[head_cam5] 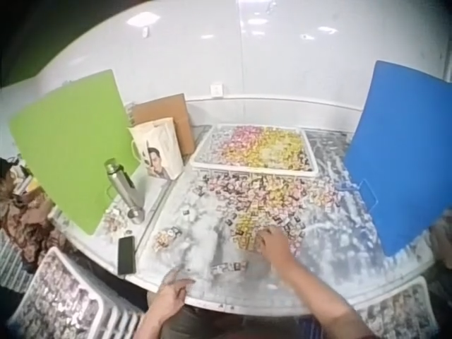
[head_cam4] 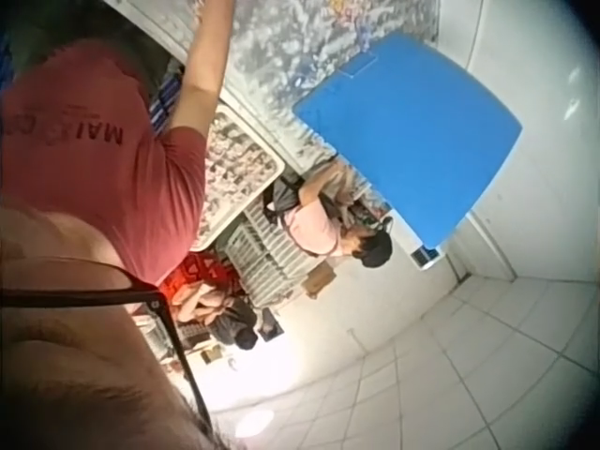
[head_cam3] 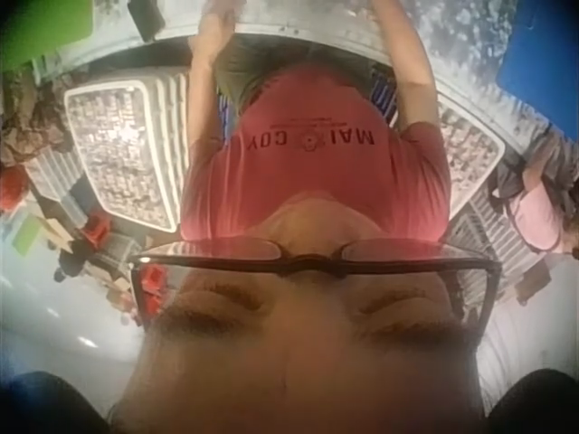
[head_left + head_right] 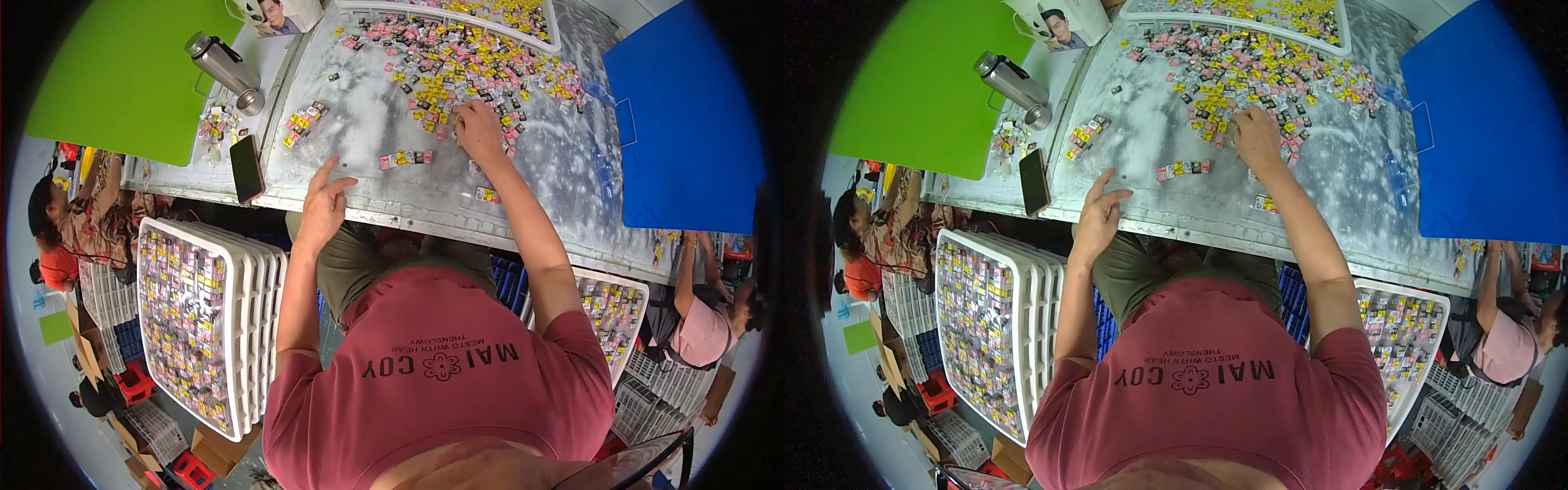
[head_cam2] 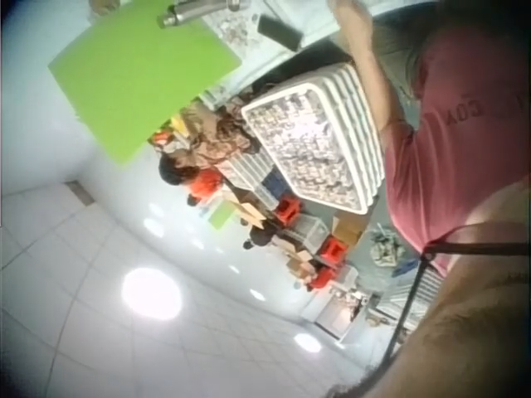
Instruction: Arranging and sorting small colorful toy components into rows on a workbench in a factory setting.
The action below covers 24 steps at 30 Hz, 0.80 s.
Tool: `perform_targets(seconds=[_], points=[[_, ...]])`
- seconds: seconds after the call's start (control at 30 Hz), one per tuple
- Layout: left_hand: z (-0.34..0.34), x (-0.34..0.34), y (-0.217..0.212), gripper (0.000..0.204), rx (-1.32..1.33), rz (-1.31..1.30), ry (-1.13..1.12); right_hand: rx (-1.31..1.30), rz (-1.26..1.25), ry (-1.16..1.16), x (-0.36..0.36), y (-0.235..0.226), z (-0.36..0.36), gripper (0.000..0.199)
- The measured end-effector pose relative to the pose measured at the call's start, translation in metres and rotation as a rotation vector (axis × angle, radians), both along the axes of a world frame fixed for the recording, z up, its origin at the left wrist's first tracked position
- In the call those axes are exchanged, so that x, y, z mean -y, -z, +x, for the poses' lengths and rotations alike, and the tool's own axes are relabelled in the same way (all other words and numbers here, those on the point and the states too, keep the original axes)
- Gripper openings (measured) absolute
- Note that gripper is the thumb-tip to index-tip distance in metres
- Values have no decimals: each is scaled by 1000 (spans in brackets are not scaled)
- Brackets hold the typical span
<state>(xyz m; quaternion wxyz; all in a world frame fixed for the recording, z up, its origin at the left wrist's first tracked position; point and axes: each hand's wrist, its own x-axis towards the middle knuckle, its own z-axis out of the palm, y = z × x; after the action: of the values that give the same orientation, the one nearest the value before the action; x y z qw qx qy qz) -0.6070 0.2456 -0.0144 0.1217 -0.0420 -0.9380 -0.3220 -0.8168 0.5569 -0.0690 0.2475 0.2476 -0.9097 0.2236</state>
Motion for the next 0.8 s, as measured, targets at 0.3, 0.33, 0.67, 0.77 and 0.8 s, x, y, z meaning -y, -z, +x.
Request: perform_targets(seconds=[0.3, 0.33, 0.67, 0.77, 0.8], points=[[-32, -27, 28, 30, 14, 146, 56, 180, 25, -233, 41, -5, 9, 25], [-36, -30, 30, 30, 15, 145, 54, 181, 25, -235, 43, -3, 9, 25], [-58, -46, 67, 39, -119, 156, 31, 245, -27, -255, 48, -3, -9, 18], [-59, -46, 71, 43, -140, 140, 27, 135, 9, -213, 54, 0, -25, 16], [-59, -45, 72, 45, -135, 156, 21, 57, 52, -204, 59, -1, -28, 14]])
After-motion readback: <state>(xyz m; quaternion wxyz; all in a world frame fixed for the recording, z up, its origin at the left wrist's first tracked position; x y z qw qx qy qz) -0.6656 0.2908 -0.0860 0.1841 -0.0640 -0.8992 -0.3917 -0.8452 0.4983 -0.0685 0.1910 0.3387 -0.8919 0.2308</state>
